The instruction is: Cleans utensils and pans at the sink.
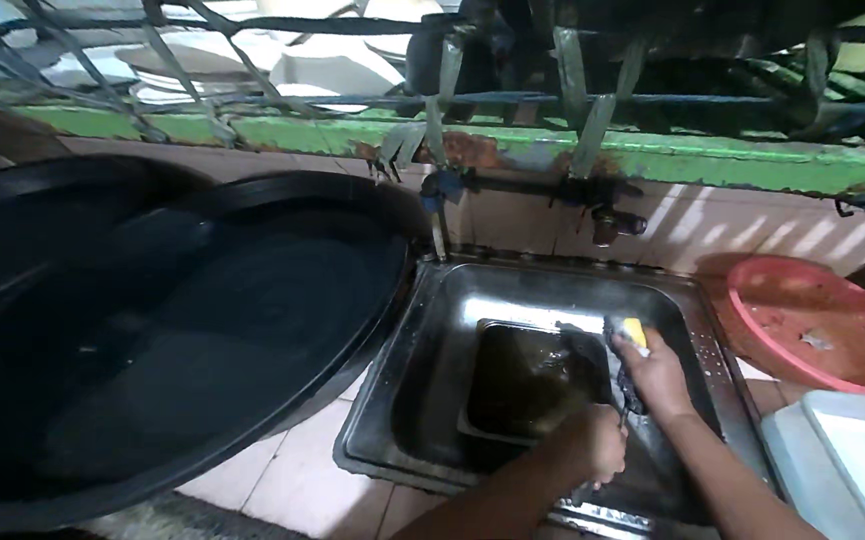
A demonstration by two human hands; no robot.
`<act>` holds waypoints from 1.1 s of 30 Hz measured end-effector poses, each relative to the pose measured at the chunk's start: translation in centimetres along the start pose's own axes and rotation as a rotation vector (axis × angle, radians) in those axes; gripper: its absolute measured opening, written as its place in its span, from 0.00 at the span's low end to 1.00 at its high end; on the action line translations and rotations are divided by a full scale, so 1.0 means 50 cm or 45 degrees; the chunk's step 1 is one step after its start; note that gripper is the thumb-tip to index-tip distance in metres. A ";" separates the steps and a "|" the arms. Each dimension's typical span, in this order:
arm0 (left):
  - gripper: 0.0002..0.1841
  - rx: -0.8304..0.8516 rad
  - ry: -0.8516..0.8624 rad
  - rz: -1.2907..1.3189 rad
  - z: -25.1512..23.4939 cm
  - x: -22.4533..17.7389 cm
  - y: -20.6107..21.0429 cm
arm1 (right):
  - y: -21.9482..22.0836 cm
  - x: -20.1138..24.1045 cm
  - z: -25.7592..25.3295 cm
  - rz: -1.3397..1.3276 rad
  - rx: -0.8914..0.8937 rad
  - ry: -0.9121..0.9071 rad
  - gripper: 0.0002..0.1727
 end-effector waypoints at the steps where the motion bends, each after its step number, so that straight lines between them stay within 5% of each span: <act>1: 0.16 -0.020 0.022 -0.019 0.005 -0.002 -0.014 | 0.002 0.024 0.012 0.106 0.006 -0.202 0.24; 4: 0.18 -0.046 0.069 -0.102 0.022 0.002 -0.038 | 0.001 0.042 0.024 0.331 -0.066 -0.682 0.23; 10: 0.19 -0.138 -0.009 0.317 0.010 0.039 -0.079 | -0.112 0.033 -0.026 0.199 -0.312 -0.482 0.19; 16: 0.20 -0.186 0.101 0.433 -0.009 0.020 -0.065 | 0.006 0.065 0.078 0.289 -0.123 -0.722 0.16; 22: 0.19 -0.205 0.110 0.228 -0.005 0.013 -0.048 | -0.020 0.022 0.015 0.230 -0.051 -0.395 0.12; 28: 0.21 -0.258 0.142 0.151 0.012 0.006 -0.059 | 0.002 0.034 0.042 0.177 0.007 -0.350 0.15; 33: 0.19 -0.174 0.099 0.344 0.008 0.024 -0.061 | -0.079 0.041 -0.018 0.166 -0.117 -0.281 0.15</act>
Point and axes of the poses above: each hand's wrist, its own z-axis away from the middle knuckle, its own y-axis out of the palm, x = y × z, the point moved 8 cm from there along -z, towards the middle knuckle, and after that the axes turned 2 degrees about -y, right-handed, at the moved point
